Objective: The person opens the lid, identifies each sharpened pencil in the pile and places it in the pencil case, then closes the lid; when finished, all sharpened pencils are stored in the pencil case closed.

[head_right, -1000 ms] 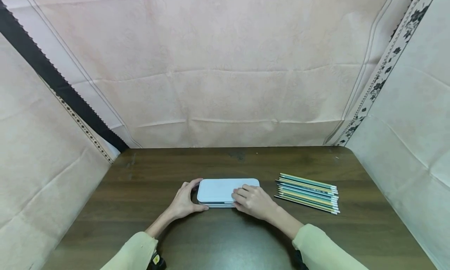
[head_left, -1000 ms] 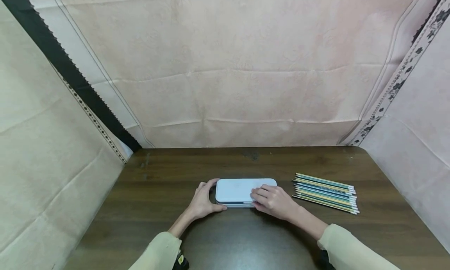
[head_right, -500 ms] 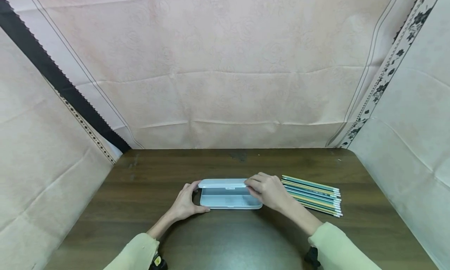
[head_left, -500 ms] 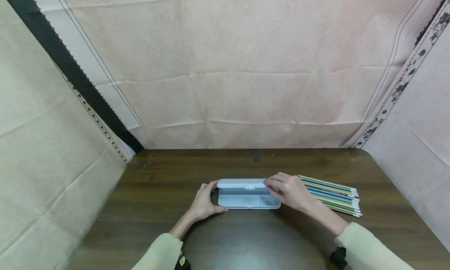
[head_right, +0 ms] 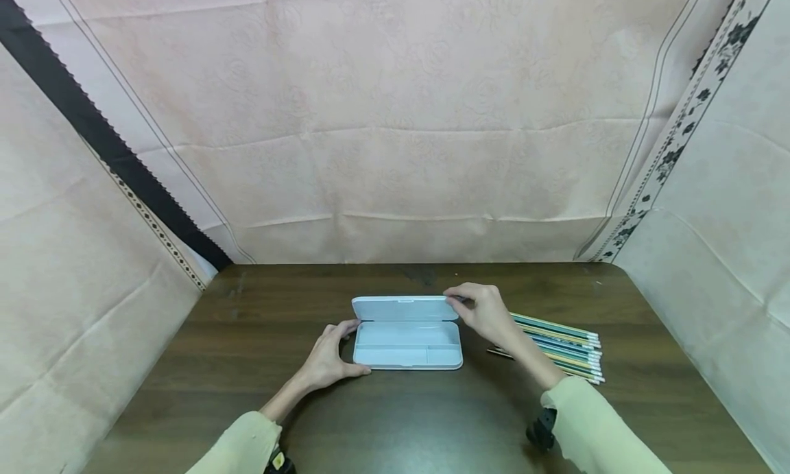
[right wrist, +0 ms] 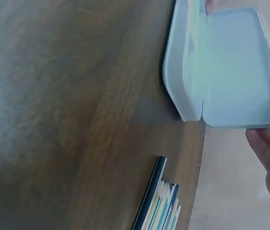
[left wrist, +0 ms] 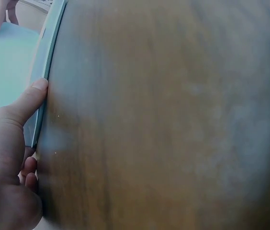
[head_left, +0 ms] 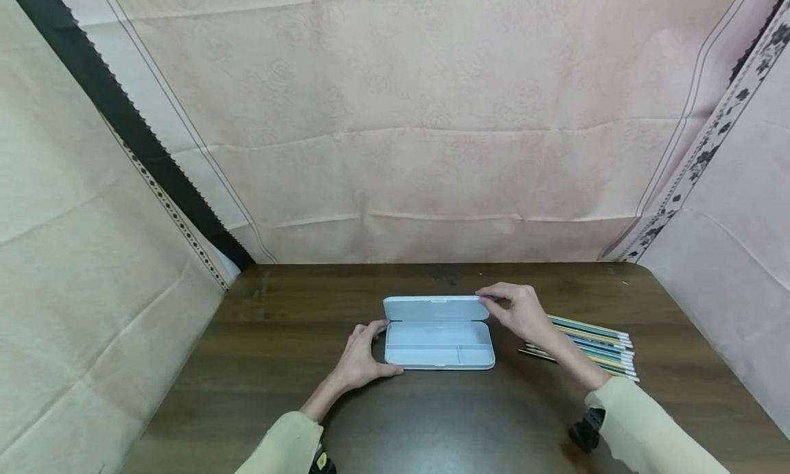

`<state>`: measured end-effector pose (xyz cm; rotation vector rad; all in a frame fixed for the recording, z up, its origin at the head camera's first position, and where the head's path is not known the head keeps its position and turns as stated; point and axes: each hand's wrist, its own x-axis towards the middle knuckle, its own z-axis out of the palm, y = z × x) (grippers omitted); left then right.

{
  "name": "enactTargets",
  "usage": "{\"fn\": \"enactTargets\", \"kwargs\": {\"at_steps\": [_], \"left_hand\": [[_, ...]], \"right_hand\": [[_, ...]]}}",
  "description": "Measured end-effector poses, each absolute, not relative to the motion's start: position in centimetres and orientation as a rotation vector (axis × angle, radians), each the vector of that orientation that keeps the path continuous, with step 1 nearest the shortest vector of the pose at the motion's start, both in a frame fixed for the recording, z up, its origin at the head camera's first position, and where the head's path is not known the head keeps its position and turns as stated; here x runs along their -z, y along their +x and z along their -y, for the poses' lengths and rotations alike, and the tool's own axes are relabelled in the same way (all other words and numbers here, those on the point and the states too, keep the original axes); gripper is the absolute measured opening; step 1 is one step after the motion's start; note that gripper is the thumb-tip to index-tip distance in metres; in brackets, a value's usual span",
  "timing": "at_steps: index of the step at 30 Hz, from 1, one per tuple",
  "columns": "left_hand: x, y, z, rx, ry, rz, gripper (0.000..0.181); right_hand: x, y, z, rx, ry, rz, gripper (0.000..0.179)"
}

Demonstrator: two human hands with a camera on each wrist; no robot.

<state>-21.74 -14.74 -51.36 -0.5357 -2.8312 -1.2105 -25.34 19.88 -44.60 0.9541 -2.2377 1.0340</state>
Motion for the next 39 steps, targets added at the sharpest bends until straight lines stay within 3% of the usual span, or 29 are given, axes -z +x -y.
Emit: {"fn": "enactTargets", "kwargs": {"at_steps": [15,39], "left_hand": [[51.6,-21.7,14.7,1.182,-0.549,2.862,0.09],[51.5,-21.9,14.9,1.166,-0.579,2.884,0.092]], "right_hand": [[45.4,-26.8,-21.0,-1.33,0.564,2.431,0.016],[47.6,-28.1,-21.0,-1.89,0.269,2.415,0.031]]}}
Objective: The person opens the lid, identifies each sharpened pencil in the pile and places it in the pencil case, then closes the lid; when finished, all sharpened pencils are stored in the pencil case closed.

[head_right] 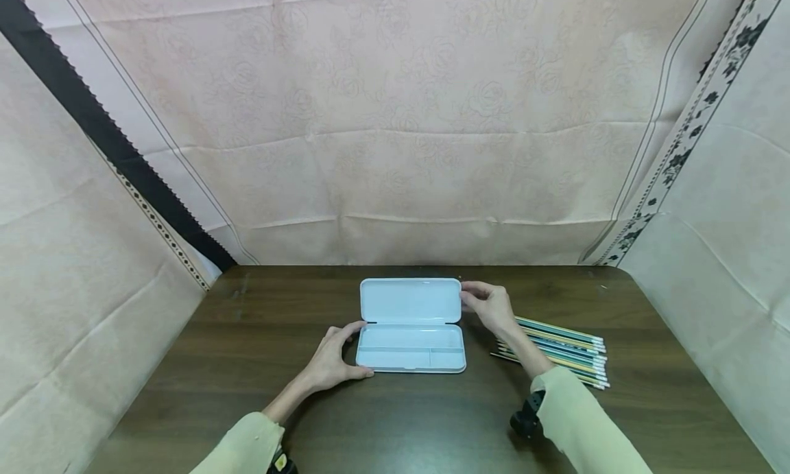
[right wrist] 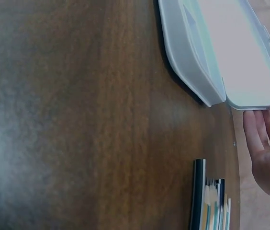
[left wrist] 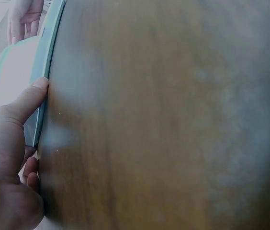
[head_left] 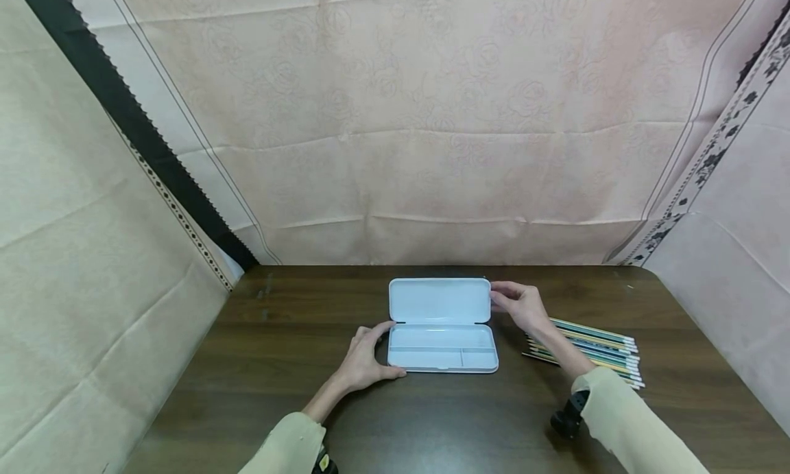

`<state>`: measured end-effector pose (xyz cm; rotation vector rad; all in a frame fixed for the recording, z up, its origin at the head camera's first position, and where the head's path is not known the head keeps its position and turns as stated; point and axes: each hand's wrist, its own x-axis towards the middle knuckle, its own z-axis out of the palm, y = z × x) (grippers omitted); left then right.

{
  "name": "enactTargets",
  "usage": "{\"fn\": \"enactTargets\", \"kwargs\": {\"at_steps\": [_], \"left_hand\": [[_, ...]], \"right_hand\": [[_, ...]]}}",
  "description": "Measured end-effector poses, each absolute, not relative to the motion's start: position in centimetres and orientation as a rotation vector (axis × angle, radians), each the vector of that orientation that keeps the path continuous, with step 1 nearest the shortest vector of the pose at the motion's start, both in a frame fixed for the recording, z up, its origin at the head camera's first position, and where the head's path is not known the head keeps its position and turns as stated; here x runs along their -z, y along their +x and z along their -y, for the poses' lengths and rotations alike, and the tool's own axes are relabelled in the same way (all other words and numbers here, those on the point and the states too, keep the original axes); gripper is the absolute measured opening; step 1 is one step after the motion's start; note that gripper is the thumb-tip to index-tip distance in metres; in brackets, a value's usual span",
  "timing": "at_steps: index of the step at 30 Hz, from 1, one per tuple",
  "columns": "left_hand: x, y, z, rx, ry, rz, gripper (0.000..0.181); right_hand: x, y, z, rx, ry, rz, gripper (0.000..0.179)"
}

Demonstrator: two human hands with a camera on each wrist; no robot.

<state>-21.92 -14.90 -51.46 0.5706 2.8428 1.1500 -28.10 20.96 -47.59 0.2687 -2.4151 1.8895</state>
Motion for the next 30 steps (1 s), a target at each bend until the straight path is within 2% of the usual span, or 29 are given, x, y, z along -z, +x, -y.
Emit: {"fn": "enactTargets", "kwargs": {"at_steps": [10,15,19,24,30], "left_hand": [[51.6,-21.8,14.8,-1.153,0.566,-2.83,0.092],[51.7,-21.8,14.7,-1.161,0.574,-2.832,0.092],[51.6,-21.9,14.5,-1.168,0.58,-2.834,0.092],[51.5,-22.0,14.6,-1.171,0.587,-2.839,0.092],[51.4,-21.9,14.8,-1.175,0.582,-2.834,0.092]], "right_hand": [[48.5,-27.5,-20.9,-1.923,0.168,2.489,0.031],[48.1,-26.6,-22.0,-1.818,0.245,2.58,0.032],[47.0,-25.4,-24.0,-1.682,0.39,2.607,0.032],[45.4,-23.0,-27.7,-1.388,0.502,2.645,0.023],[45.6,-20.0,-31.5,-1.087,0.55,2.643,0.013]]}}
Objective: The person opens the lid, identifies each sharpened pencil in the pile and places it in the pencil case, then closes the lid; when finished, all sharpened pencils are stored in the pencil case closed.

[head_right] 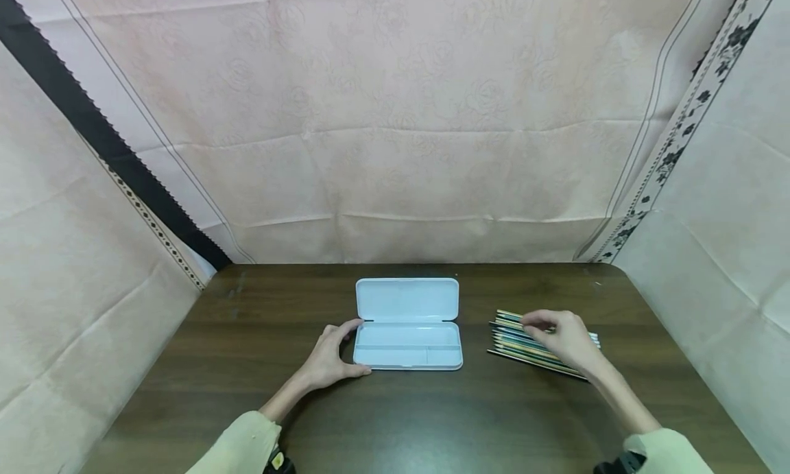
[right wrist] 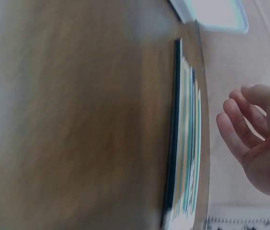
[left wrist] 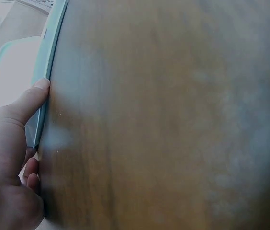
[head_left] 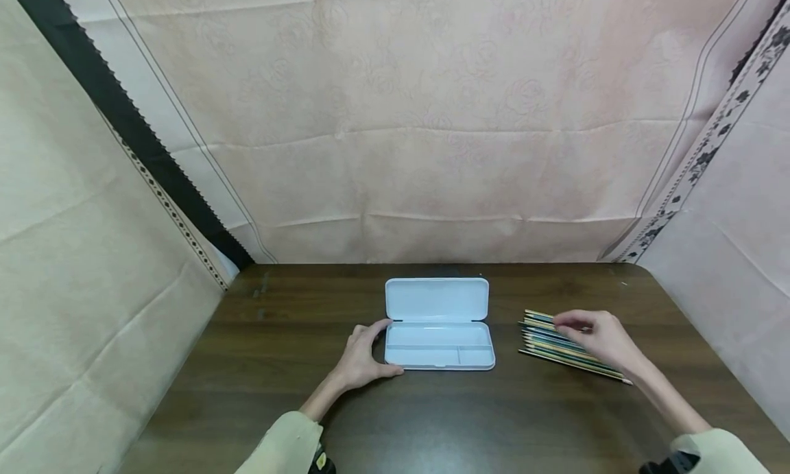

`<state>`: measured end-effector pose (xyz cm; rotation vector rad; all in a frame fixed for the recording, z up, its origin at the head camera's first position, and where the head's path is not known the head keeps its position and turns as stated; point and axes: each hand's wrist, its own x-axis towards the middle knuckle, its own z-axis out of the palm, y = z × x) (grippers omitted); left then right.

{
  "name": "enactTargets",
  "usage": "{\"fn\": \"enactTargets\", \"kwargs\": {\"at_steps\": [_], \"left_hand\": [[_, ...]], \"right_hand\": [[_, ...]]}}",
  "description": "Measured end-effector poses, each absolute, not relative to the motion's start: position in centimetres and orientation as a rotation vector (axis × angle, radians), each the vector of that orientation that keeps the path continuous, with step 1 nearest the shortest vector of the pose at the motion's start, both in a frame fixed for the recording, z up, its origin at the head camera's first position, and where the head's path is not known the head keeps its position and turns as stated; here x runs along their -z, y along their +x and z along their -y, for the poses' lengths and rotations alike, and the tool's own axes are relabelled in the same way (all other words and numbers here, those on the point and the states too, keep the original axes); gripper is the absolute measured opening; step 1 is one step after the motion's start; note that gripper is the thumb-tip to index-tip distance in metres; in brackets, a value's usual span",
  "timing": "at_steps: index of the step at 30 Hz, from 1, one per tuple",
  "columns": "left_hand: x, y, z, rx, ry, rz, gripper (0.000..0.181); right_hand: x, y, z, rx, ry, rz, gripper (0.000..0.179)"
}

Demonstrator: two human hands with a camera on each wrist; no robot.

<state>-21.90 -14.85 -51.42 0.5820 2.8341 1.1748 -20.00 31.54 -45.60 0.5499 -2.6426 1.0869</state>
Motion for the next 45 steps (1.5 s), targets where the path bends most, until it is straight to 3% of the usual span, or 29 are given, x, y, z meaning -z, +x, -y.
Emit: {"fn": "enactTargets", "kwargs": {"at_steps": [16,45], "left_hand": [[51.4,-21.9,14.9,-1.179,0.585,-2.835,0.093],[51.2,-21.7,14.9,-1.18,0.593,-2.832,0.092]], "right_hand": [[48.7,-16.0,-37.6,-0.832,0.638,2.525,0.033],[50.2,-15.8,-38.5,-0.739,0.682,2.495,0.039]]}}
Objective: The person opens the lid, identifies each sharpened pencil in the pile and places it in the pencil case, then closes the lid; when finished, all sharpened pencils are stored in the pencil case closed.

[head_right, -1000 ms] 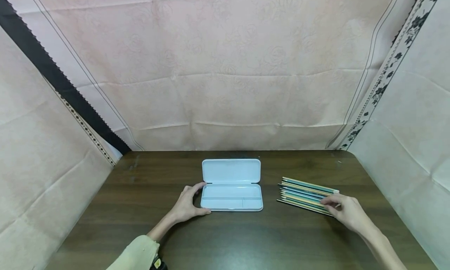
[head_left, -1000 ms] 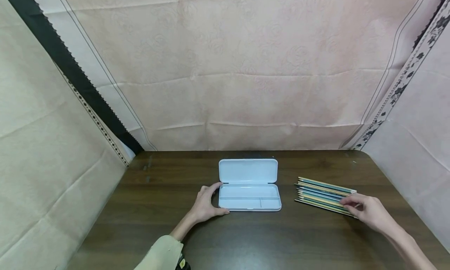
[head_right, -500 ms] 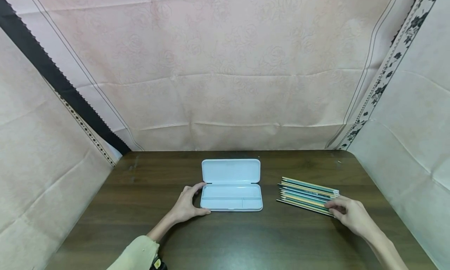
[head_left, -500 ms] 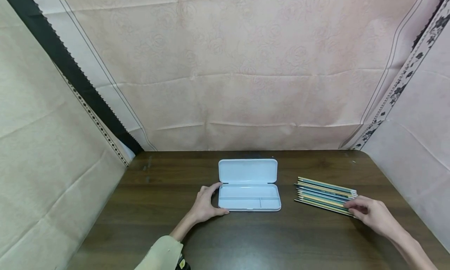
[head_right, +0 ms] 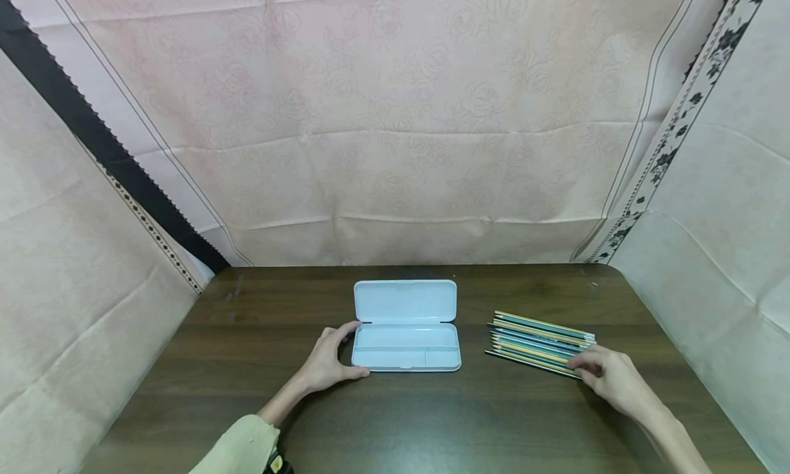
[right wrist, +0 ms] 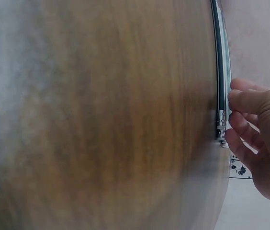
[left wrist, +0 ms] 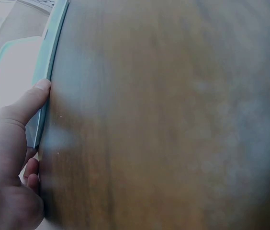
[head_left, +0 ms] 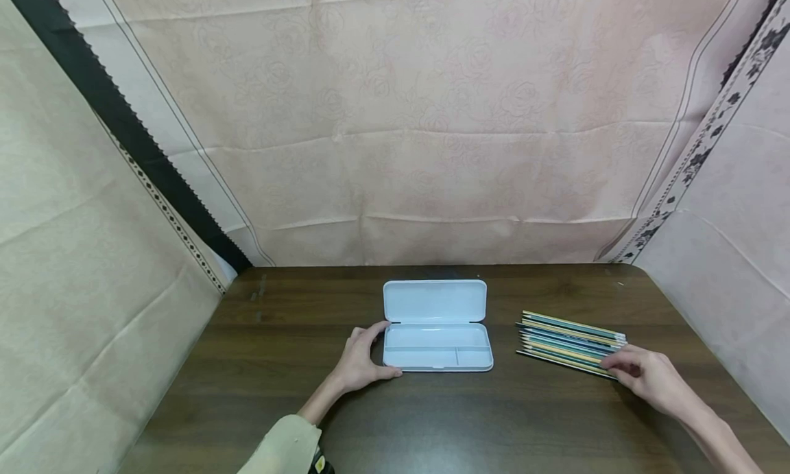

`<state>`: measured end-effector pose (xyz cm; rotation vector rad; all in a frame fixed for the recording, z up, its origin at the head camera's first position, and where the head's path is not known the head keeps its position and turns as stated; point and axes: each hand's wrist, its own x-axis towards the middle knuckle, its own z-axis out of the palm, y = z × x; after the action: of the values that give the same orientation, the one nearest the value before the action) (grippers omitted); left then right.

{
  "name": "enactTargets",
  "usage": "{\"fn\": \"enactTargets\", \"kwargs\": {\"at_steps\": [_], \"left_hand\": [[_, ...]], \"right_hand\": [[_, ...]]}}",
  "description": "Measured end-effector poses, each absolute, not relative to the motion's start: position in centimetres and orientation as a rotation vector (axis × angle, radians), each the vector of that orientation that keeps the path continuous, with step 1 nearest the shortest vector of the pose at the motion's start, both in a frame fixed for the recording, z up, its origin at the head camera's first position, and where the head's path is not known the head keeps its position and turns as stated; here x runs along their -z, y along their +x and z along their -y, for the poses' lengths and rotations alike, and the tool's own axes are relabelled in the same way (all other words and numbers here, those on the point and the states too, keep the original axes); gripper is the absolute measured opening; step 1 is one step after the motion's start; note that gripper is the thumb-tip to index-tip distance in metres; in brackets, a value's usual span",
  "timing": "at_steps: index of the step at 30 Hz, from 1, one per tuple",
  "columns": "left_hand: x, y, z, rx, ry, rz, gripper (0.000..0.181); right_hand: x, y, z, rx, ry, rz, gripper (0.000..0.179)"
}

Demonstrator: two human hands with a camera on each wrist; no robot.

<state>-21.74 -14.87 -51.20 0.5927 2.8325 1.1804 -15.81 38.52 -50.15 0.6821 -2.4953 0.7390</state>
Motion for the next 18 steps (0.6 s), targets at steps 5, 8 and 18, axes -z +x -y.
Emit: {"fn": "enactTargets", "kwargs": {"at_steps": [5,8,18], "left_hand": [[51.26,-21.75,14.89,-1.183,0.602,-2.831,0.092],[51.31,-21.76,14.91,-1.187,0.604,-2.831,0.092],[51.43,-21.82,14.87,-1.178,0.626,-2.851,0.091]], "right_hand": [[50.28,-15.94,-38.52,-0.716,0.69,2.491,0.04],[50.29,-16.01,-38.47,-0.703,0.702,2.482,0.04],[50.13,-16.14,-38.27,-0.699,0.703,2.538,0.036]]}}
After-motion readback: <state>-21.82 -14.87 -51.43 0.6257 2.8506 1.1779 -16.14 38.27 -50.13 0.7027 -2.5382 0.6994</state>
